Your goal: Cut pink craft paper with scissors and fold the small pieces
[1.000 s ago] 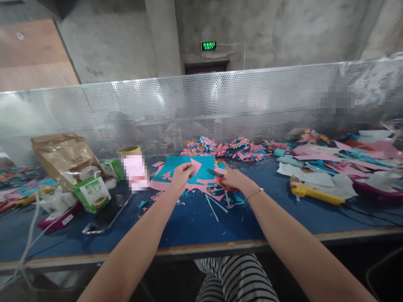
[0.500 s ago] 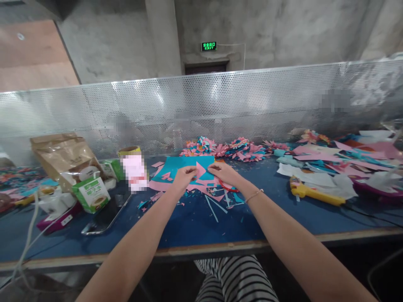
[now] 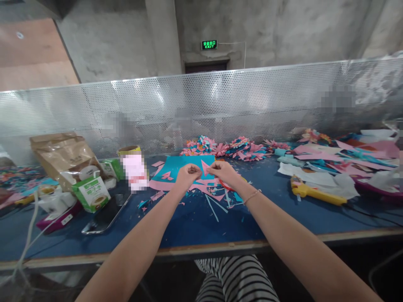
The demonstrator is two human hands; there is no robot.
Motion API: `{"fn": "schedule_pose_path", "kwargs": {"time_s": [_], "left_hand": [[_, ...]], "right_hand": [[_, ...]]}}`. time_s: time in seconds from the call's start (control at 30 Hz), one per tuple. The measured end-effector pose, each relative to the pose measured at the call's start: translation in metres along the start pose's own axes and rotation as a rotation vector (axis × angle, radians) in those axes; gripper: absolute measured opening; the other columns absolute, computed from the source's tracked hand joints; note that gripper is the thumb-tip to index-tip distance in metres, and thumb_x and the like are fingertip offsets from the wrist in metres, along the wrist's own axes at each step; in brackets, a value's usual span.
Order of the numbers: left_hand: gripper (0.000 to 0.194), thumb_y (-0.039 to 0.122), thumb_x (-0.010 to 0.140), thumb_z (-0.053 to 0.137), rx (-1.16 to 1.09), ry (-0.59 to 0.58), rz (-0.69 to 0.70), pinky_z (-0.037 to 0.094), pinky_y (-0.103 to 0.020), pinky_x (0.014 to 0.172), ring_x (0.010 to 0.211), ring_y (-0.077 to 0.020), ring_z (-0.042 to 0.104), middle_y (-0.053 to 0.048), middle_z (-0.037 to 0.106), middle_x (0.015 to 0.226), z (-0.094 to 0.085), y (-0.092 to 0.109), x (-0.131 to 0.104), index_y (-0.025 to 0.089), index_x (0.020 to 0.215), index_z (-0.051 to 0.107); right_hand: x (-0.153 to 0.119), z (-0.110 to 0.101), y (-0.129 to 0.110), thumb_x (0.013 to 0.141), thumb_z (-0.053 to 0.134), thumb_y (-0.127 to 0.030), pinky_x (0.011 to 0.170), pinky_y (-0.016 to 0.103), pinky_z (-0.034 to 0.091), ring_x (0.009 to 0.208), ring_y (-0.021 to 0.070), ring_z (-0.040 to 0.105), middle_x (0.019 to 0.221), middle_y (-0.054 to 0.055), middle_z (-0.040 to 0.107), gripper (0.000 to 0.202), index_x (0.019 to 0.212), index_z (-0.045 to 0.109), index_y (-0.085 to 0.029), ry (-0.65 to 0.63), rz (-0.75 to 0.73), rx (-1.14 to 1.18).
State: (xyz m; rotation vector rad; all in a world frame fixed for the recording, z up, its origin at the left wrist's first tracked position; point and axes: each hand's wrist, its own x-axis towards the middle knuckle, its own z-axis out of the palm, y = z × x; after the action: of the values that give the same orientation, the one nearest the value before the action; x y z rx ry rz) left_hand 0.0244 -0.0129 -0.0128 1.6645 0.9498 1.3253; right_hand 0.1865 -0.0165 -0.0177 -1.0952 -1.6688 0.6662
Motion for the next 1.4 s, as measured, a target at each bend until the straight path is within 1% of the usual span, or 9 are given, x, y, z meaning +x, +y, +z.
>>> {"fn": "schedule_pose_path", "kwargs": {"time_s": [0.13, 0.27, 0.37, 0.5, 0.63, 0.87, 1.07, 1.27, 1.4], "left_hand": [[0.027, 0.035, 0.060, 0.064, -0.124, -0.102, -0.060, 0.049, -0.033, 0.069, 0.072, -0.0161, 0.060, -0.005, 0.063, 0.072, 0.004, 0.008, -0.005, 0.013, 0.074, 0.059], [0.027, 0.039, 0.060, 0.063, -0.097, -0.104, -0.039, 0.050, -0.033, 0.068, 0.070, -0.0150, 0.058, -0.002, 0.060, 0.067, 0.005, 0.010, -0.007, 0.014, 0.069, 0.058], [0.028, 0.039, 0.061, 0.063, -0.111, -0.105, -0.020, 0.050, -0.033, 0.068, 0.067, -0.0135, 0.058, -0.001, 0.059, 0.065, 0.004, 0.008, -0.006, 0.014, 0.069, 0.057], [0.026, 0.036, 0.060, 0.064, -0.161, -0.138, -0.022, 0.050, -0.033, 0.069, 0.064, -0.0123, 0.058, -0.002, 0.061, 0.069, 0.002, 0.007, -0.004, 0.013, 0.072, 0.058], [0.027, 0.029, 0.058, 0.066, -0.189, -0.143, -0.073, 0.050, -0.033, 0.068, 0.066, -0.0130, 0.058, -0.004, 0.063, 0.074, 0.001, 0.008, -0.005, 0.012, 0.078, 0.060], [0.026, 0.022, 0.053, 0.067, -0.136, -0.165, -0.094, 0.050, -0.029, 0.064, 0.064, -0.0129, 0.059, -0.004, 0.064, 0.072, 0.003, 0.010, -0.008, 0.011, 0.076, 0.061], [0.023, 0.014, 0.050, 0.065, -0.258, -0.069, -0.161, 0.051, -0.031, 0.063, 0.052, -0.0109, 0.057, 0.001, 0.060, 0.056, 0.002, 0.009, -0.005, 0.012, 0.072, 0.060], [0.014, 0.009, 0.054, 0.056, -0.391, -0.121, -0.237, 0.049, -0.029, 0.065, 0.056, -0.0139, 0.061, -0.004, 0.062, 0.055, -0.003, 0.016, -0.005, 0.012, 0.066, 0.063], [0.008, 0.014, 0.058, 0.055, -0.364, -0.152, -0.223, 0.050, -0.030, 0.063, 0.058, -0.0162, 0.062, -0.004, 0.061, 0.056, -0.002, 0.018, -0.007, 0.010, 0.062, 0.060]], "right_hand": [[-0.002, 0.002, -0.002, 0.062, 0.058, -0.041, 0.049, 0.021, 0.033, 0.051, 0.0077, 0.041, 0.055, -0.002, 0.049, 0.027, 0.059, 0.052, -0.015, -0.008, -0.105, -0.048], [-0.004, 0.005, -0.003, 0.062, 0.059, -0.042, 0.049, 0.021, 0.032, 0.052, 0.0077, 0.041, 0.056, -0.002, 0.049, 0.028, 0.060, 0.052, -0.015, -0.061, -0.147, -0.055], [-0.005, 0.005, -0.005, 0.062, 0.060, -0.040, 0.051, 0.022, 0.035, 0.052, 0.0080, 0.043, 0.057, -0.002, 0.049, 0.027, 0.061, 0.051, -0.015, -0.076, -0.133, 0.021], [-0.006, 0.003, -0.008, 0.062, 0.060, -0.037, 0.054, 0.023, 0.039, 0.055, 0.0093, 0.048, 0.058, -0.002, 0.051, 0.024, 0.062, 0.050, -0.015, -0.060, -0.080, 0.144], [-0.005, 0.004, -0.007, 0.062, 0.058, -0.034, 0.057, 0.025, 0.044, 0.056, 0.0095, 0.051, 0.062, -0.002, 0.051, 0.021, 0.067, 0.047, -0.016, -0.012, -0.042, 0.228], [-0.005, 0.004, -0.006, 0.060, 0.056, -0.022, 0.057, 0.024, 0.044, 0.059, 0.0092, 0.051, 0.071, -0.001, 0.055, 0.017, 0.075, 0.050, -0.016, -0.084, -0.067, 0.182], [-0.003, 0.005, -0.003, 0.056, 0.054, -0.017, 0.058, 0.023, 0.043, 0.058, 0.0085, 0.050, 0.065, -0.002, 0.055, 0.015, 0.071, 0.053, -0.016, -0.080, -0.029, 0.373], [0.000, 0.006, 0.001, 0.058, 0.051, -0.018, 0.058, 0.024, 0.042, 0.056, 0.0079, 0.049, 0.060, -0.002, 0.054, 0.015, 0.070, 0.059, -0.016, -0.057, -0.002, 0.529], [0.001, 0.006, 0.001, 0.060, 0.046, -0.020, 0.055, 0.023, 0.040, 0.051, 0.0071, 0.046, 0.057, -0.003, 0.051, 0.019, 0.071, 0.061, -0.015, -0.023, 0.017, 0.429]]}}
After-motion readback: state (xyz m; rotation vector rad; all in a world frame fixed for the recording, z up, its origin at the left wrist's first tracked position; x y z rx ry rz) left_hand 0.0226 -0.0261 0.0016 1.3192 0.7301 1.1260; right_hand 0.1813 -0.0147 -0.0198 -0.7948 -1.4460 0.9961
